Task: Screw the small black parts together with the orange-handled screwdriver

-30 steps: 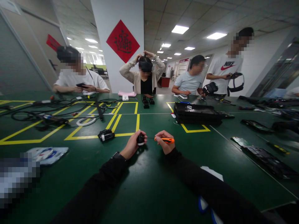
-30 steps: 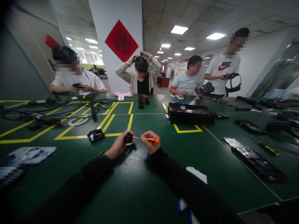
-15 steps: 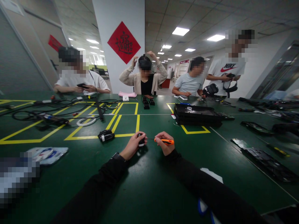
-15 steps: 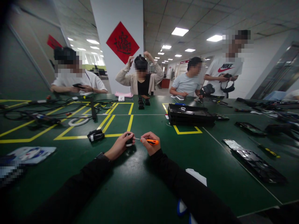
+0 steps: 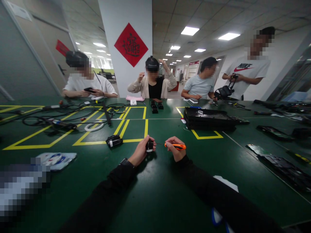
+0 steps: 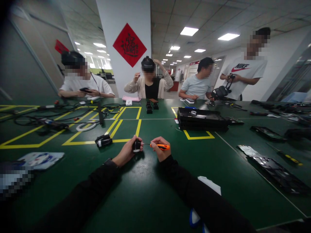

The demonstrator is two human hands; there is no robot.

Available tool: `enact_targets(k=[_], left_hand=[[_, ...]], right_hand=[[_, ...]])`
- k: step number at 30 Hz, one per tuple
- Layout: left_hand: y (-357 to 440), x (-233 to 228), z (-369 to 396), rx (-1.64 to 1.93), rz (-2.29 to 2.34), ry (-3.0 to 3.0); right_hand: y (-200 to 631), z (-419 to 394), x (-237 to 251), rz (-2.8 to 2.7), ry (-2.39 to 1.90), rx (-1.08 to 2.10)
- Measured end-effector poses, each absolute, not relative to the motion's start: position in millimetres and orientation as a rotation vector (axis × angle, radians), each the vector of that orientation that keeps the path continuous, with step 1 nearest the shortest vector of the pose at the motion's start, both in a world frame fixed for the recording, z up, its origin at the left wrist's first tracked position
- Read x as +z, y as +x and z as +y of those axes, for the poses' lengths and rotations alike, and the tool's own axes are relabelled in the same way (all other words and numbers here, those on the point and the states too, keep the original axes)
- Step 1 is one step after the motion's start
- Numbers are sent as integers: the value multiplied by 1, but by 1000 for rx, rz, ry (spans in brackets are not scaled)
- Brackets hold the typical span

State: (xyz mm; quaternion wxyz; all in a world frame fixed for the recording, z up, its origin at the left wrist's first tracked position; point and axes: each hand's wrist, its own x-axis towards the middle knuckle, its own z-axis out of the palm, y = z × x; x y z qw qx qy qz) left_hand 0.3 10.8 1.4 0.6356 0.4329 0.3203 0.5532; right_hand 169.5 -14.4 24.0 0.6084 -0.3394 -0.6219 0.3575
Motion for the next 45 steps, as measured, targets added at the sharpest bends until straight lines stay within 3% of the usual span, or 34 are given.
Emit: enact_targets(k=[9, 17, 23, 31, 37, 45], left_hand=[[2, 2, 10, 1291, 733, 1039], [1, 3, 9, 1306, 729, 1071], [1, 2, 11, 1328, 734, 1050], [0, 1, 11, 1304, 729, 1019], [-1, 2, 11, 1315, 746, 979], [-2, 0, 14, 1300, 737, 944]], right_hand=[[170, -16, 23, -1627, -769, 614], [168, -19, 22, -1577, -772, 771], [171, -20, 26, -1727, -687, 600], [167, -17, 22, -1521, -777, 880], [171, -14, 23, -1635, -686, 718], [168, -12, 20, -1457, -802, 941]])
